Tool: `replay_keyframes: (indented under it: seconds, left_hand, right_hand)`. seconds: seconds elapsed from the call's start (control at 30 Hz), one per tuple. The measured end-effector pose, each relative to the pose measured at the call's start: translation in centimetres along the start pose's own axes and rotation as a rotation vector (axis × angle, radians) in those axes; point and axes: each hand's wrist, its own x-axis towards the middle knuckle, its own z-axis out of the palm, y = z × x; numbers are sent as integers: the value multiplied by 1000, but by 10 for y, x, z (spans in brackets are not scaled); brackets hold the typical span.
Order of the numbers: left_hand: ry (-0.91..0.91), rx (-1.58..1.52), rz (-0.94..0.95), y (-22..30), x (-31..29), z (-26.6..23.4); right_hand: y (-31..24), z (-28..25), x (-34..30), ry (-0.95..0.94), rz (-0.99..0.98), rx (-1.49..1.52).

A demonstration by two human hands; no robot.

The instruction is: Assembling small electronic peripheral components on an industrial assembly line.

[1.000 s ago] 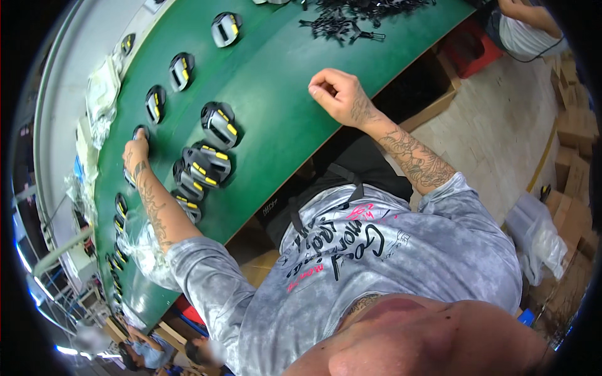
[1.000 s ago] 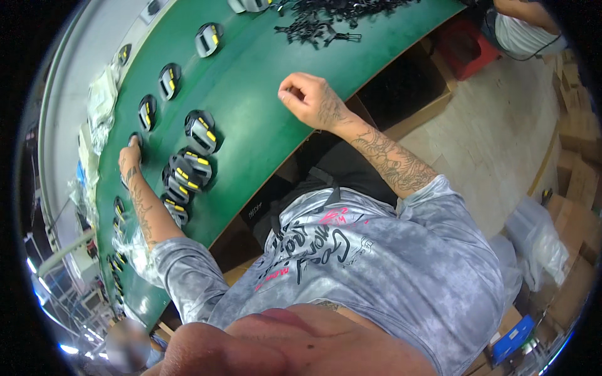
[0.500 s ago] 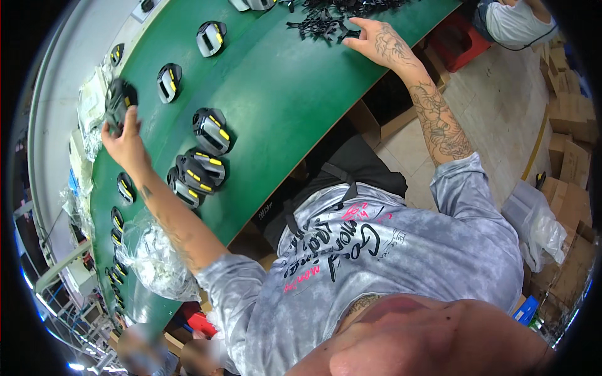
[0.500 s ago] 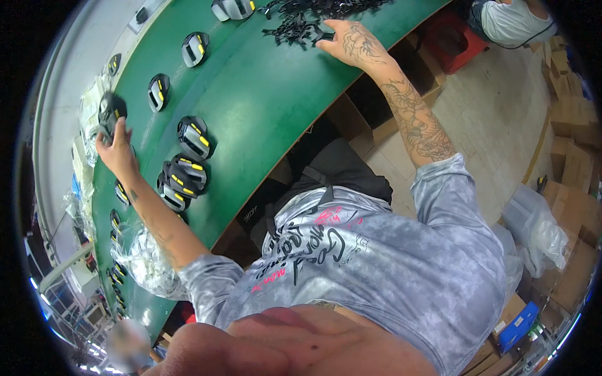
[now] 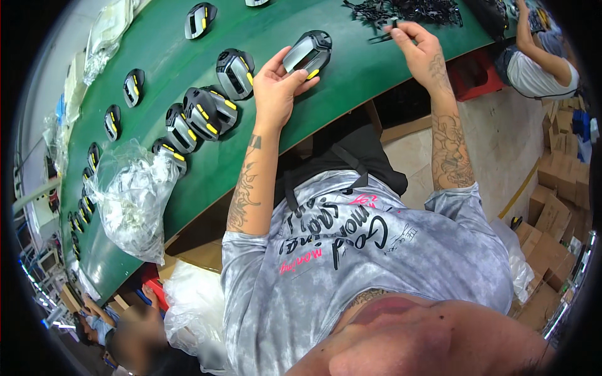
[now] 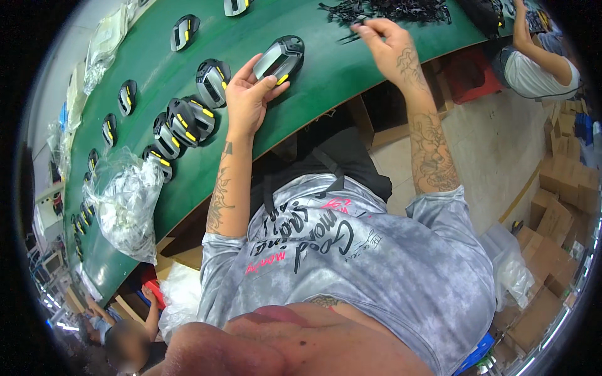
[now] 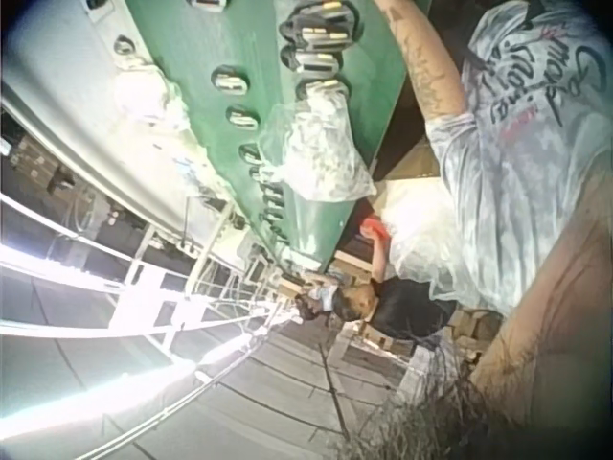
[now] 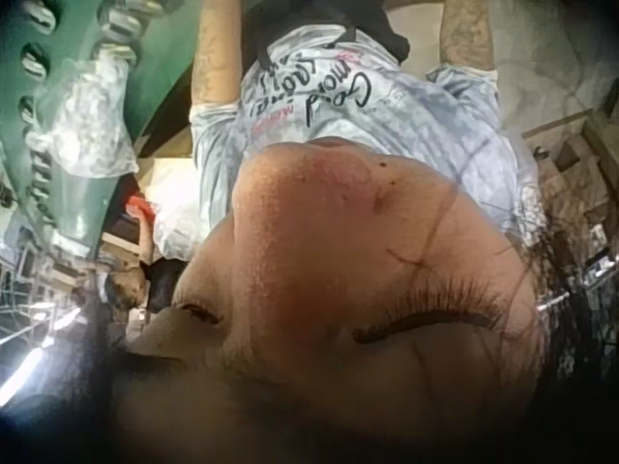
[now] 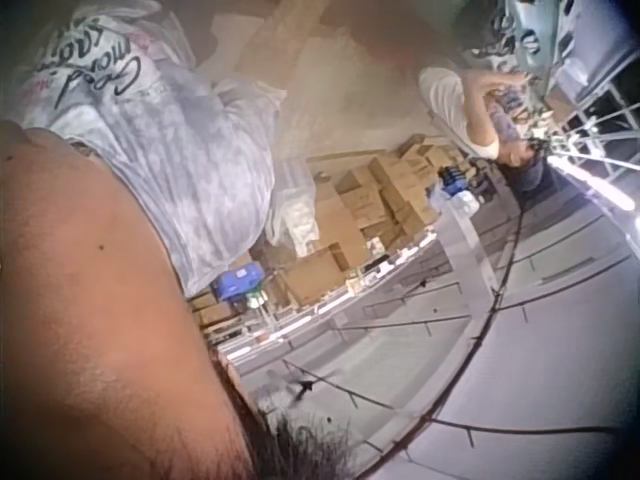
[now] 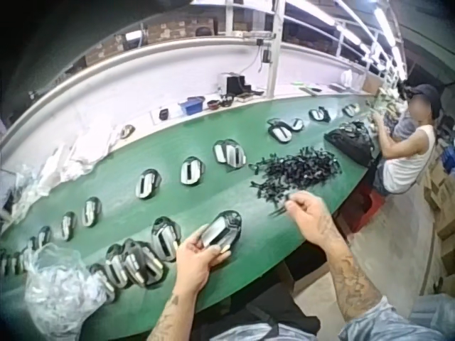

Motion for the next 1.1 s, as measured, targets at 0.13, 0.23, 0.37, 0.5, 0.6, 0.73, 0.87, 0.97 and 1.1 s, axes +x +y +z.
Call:
replay_keyframes:
  seconds: [0.13, 0.23, 0.37, 0.5, 0.6, 0.73, 0.87, 0.97, 1.1]
  left_hand:
    - [-84, -102, 16, -7, -1, -6]
    - [-76, -116, 16, -6, -4, -2]
    - [-92, -110, 30, -7, -3, -7]
    - [-58, -117, 2, -2, -3, -5]
    - [-33, -73, 32, -5, -3, -6]
    - [-55, -50, 19, -6, -2, -5]
    - [-47, -57, 41, -8, -5, -4]
    - [-38, -15, 44, -6, -5, -1]
    - [-41, 87, 26, -4, 0, -3]
  right_hand:
    - [-61, 53, -32, -217, 144, 567]
    - [-69, 88, -34, -189, 135, 495]
    - [-67, 102, -30, -10, 108, 391]
    - [-66, 98, -32, 31, 8, 210]
    - [-59, 97, -28, 48, -101, 145]
    - [-50, 98, -27, 50, -219, 140]
    - [-47, 105, -22, 72, -251, 6]
    - [-48, 106, -22, -117, 8, 375]
    - [-33, 120, -27, -1, -99, 270]
